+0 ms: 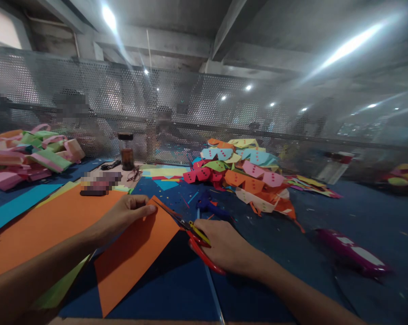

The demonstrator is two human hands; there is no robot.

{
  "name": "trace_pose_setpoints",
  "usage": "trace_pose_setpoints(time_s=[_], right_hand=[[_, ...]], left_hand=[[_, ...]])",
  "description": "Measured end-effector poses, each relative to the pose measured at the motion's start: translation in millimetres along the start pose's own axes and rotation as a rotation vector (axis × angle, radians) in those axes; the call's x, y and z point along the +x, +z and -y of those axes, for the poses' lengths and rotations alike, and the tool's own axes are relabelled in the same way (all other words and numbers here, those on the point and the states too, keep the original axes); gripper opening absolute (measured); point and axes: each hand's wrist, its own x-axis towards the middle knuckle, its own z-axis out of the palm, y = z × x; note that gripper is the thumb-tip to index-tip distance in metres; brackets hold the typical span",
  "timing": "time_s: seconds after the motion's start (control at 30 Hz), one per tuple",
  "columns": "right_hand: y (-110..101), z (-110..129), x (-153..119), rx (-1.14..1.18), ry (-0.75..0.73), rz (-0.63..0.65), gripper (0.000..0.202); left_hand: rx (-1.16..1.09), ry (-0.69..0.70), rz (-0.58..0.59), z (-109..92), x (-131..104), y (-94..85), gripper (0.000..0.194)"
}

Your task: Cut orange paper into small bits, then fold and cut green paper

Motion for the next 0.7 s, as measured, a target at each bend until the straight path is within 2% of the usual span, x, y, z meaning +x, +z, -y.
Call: trace_pose_setpoints(time_s=[0.7], right_hand=[[3.9,-4.8,0.5,-0.012,-0.019,0.006,0.019]], left_hand=[[0.019,0.011,0.018,-2.4,0.7,0.6,0.041]])
